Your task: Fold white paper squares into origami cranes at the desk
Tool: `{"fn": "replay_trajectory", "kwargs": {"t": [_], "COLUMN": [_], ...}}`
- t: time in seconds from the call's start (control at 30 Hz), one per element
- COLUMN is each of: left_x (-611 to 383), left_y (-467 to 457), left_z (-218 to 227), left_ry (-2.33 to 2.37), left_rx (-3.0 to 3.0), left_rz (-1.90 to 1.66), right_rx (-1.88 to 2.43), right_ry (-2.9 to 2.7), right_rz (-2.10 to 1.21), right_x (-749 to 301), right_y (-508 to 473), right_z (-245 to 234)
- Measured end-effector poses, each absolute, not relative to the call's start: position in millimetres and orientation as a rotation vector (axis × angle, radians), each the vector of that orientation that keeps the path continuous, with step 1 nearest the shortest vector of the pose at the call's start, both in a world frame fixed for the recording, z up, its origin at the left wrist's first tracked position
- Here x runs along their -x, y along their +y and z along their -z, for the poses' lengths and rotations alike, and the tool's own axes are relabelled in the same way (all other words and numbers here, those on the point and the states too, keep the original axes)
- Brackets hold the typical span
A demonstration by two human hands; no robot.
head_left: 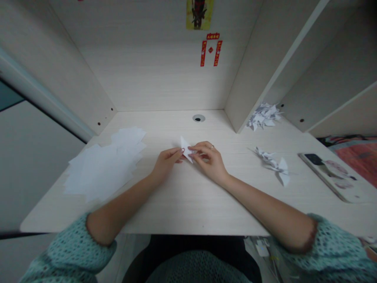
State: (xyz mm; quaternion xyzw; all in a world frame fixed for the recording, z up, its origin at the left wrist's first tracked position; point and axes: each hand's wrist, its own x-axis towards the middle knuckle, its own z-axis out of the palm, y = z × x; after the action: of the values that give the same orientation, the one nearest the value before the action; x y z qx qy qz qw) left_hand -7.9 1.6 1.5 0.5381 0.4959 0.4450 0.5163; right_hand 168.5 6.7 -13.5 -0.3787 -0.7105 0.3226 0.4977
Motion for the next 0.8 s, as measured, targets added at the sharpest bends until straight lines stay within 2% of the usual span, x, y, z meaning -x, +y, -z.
{"fn": "replay_trajectory", "kwargs": {"t": [0.4, 0.63, 0.8], "left_x": [11, 9, 9], "left_y": [3, 3, 3], "left_z": [-1, 1, 1], "left_ry": [1.155, 1.128, 1.128], "left_rx": [-1.116, -1.061, -1.026], "left_rz": [-1.045, -1.073, -1.075], "right_rx": [0.918, 0.87, 0.781], "right_ry": [-1.407, -1.663, -1.773], "right_rz": [-1.187, -0.85, -0.75], "right_x": [-166, -170, -170], "right_y": [19, 14, 12], "right_z": [22, 16, 14]}}
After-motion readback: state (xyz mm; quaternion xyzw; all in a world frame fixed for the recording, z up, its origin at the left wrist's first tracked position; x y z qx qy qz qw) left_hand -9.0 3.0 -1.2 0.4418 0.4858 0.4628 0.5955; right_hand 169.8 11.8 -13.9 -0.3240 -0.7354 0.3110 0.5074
